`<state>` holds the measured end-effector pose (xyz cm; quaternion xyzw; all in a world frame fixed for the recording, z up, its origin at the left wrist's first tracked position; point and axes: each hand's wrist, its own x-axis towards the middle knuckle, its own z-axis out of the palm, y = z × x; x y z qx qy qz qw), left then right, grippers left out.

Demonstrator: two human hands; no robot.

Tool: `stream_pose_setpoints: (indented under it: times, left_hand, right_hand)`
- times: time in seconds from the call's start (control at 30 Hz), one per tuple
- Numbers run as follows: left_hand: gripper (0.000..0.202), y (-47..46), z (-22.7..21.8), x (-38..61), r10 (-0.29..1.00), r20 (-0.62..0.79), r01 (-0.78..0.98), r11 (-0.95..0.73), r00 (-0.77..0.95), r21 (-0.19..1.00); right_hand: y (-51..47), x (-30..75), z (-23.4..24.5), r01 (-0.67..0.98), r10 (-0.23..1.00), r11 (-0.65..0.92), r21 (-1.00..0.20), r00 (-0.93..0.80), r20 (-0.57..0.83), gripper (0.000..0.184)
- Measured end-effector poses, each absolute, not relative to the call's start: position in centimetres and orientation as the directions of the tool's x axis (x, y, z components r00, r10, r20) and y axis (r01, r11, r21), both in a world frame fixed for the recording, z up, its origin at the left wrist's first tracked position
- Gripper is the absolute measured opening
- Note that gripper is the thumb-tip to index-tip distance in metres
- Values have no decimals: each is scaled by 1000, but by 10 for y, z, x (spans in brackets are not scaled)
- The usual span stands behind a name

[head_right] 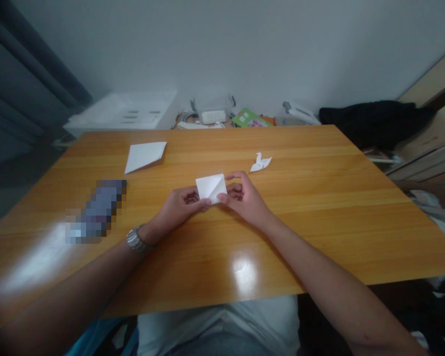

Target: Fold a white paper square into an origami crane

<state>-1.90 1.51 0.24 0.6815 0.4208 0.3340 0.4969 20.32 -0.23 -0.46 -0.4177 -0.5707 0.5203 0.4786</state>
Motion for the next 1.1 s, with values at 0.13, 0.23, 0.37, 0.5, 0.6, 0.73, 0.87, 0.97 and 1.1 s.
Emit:
stream_pose_setpoints:
  times: [0.13,0.23,0.37,0.5,0.6,0.73,0.87,0.97,1.1]
  left_hand:
    - [37,15,0,-20,879,12,269,-158,476,950]
    - [38,14,-1,-22,867,-3,313,-177,499,933]
    - [36,14,0,-22,860,-10,343,-192,510,920]
    - [31,15,3,-21,888,40,273,-184,458,944]
    - [33,16,6,-21,911,63,200,-156,407,967]
    - [43,17,8,-22,922,99,194,-183,375,964]
    - [41,17,7,-22,927,116,170,-187,358,968]
    - [36,18,3,-22,934,109,153,-169,340,974]
    - [35,20,0,-23,950,123,142,-169,288,975]
  right_hand:
    - [0,204,-1,-51,982,49,-997,-178,58,62]
    - [0,203,-3,-30,979,47,-998,-198,52,52]
    - [0,203,-5,29,985,74,-997,-157,69,40]
    - [1,204,-6,57,992,68,-996,-114,61,33]
    - [2,204,-7,-25,997,48,-999,-60,49,33]
    - [3,204,-7,-136,1000,-2,-991,-7,-1,35]
    - [2,202,-4,-200,999,-44,-979,-5,-44,39]
    - [0,200,-4,-239,998,-56,-969,-23,-52,40]
    - [-1,199,-8,-270,994,-87,-959,-87,-66,40]
